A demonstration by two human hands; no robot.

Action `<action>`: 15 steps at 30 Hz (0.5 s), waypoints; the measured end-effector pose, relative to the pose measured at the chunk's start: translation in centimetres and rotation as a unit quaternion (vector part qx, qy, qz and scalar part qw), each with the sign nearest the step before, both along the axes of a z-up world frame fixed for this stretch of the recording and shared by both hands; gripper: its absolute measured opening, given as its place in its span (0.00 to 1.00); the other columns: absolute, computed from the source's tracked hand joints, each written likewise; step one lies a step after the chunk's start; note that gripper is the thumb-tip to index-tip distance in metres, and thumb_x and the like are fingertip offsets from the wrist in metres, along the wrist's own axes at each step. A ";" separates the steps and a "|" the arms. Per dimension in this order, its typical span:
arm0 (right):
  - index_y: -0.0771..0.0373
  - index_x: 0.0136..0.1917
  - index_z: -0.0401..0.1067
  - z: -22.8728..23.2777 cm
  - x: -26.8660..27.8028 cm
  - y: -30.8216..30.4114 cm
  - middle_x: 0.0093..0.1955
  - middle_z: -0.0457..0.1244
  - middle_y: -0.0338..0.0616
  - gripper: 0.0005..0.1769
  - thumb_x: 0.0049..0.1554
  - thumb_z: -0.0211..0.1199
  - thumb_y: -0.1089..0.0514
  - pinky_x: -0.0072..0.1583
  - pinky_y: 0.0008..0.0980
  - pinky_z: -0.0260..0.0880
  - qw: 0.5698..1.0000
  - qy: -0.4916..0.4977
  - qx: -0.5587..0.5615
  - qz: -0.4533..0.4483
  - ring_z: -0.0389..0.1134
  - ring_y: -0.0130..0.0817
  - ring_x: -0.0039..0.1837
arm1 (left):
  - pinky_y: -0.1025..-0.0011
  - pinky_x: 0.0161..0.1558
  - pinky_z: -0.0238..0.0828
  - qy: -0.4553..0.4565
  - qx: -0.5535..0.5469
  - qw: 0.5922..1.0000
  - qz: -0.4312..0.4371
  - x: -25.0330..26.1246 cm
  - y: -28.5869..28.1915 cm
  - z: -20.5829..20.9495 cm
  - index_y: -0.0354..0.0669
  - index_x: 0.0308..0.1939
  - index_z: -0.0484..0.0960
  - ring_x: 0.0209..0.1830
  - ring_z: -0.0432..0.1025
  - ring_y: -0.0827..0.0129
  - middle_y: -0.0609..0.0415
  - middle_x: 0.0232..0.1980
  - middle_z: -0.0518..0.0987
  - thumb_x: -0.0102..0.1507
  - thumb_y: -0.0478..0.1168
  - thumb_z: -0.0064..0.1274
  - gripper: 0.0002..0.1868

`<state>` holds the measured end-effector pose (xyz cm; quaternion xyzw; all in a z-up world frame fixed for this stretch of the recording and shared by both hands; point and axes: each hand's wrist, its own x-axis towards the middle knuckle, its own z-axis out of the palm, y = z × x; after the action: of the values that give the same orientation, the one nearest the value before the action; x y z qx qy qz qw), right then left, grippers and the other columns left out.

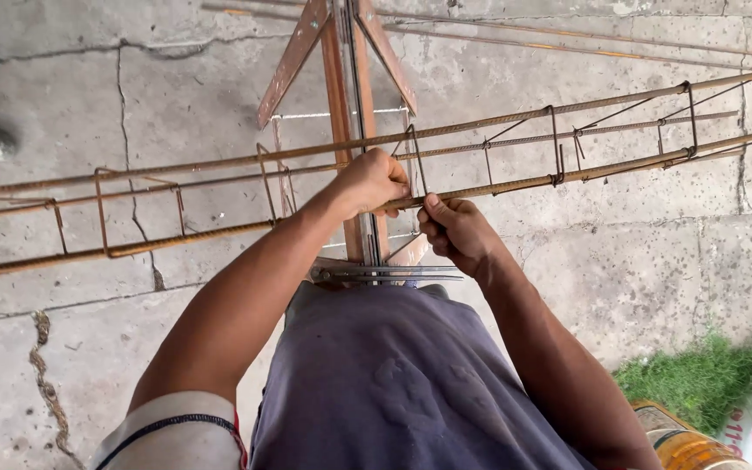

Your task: The person uses a rebar tying tool to twist and secure wire ties around the intersections of a rebar cage. They repeatedly position the tool, rotate the handles to tighten the wire, and move along the structure to fasten multiple joints.

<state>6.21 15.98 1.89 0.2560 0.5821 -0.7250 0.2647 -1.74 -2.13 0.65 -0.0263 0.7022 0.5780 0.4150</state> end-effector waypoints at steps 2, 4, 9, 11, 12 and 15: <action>0.70 0.40 0.68 -0.7 0.1 0.4 0.27 0.52 0.41 0.24 0.65 0.60 0.46 0.28 0.21 0.50 1.000 -0.003 -0.006 0.003 0.51 0.25 0.26 | 0.73 0.22 0.81 0.065 -0.001 0.998 0.003 -0.1 0.5 0.1 0.36 0.34 0.86 0.22 0.82 0.64 0.44 0.25 0.83 0.60 0.34 0.56 0.06; 0.71 0.40 0.68 -1.5 0.1 0.2 0.27 0.52 0.42 0.24 0.65 0.59 0.46 0.28 0.21 0.50 1.000 0.001 -0.009 -0.009 0.51 0.25 0.26 | 0.70 0.29 0.82 0.011 0.046 0.999 0.003 -0.3 -0.7 -0.7 0.32 0.43 0.83 0.29 0.82 0.61 0.39 0.34 0.83 0.62 0.33 0.54 0.08; 0.70 0.41 0.68 -1.4 0.1 -0.2 0.28 0.51 0.42 0.22 0.66 0.58 0.48 0.29 0.22 0.49 1.000 -0.001 -0.012 -0.020 0.50 0.26 0.26 | 0.66 0.39 0.83 -0.146 0.157 0.976 0.027 -1.0 -2.4 -2.9 0.30 0.51 0.79 0.40 0.83 0.58 0.40 0.45 0.85 0.61 0.33 0.56 0.15; 0.72 0.42 0.68 -1.5 0.5 -0.2 0.28 0.51 0.42 0.22 0.66 0.58 0.49 0.29 0.21 0.50 0.999 -0.002 -0.018 -0.033 0.51 0.25 0.27 | 0.63 0.39 0.84 -0.237 0.163 0.958 0.015 -1.4 -2.5 -3.5 0.35 0.51 0.81 0.41 0.83 0.54 0.37 0.46 0.85 0.64 0.40 0.57 0.15; 0.72 0.42 0.68 -1.4 0.6 -0.1 0.28 0.51 0.42 0.22 0.66 0.58 0.49 0.29 0.21 0.50 0.999 -0.002 -0.018 -0.030 0.51 0.25 0.27 | 0.63 0.39 0.84 -0.236 0.164 0.958 0.017 -1.4 -2.3 -3.0 0.35 0.51 0.81 0.41 0.83 0.54 0.37 0.46 0.85 0.64 0.40 0.57 0.15; 0.71 0.42 0.68 -0.9 0.5 -0.2 0.28 0.52 0.42 0.21 0.66 0.58 0.49 0.29 0.21 0.50 1.000 -0.008 -0.011 -0.022 0.52 0.25 0.27 | 0.66 0.40 0.84 -0.273 0.114 0.950 -0.104 -1.7 -2.0 -1.9 0.33 0.60 0.76 0.41 0.83 0.55 0.36 0.49 0.84 0.68 0.49 0.53 0.24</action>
<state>6.68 15.81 1.03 0.2717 0.5664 -0.7347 0.2564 -3.45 -4.11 -1.24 -0.0621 0.4901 0.5788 0.6488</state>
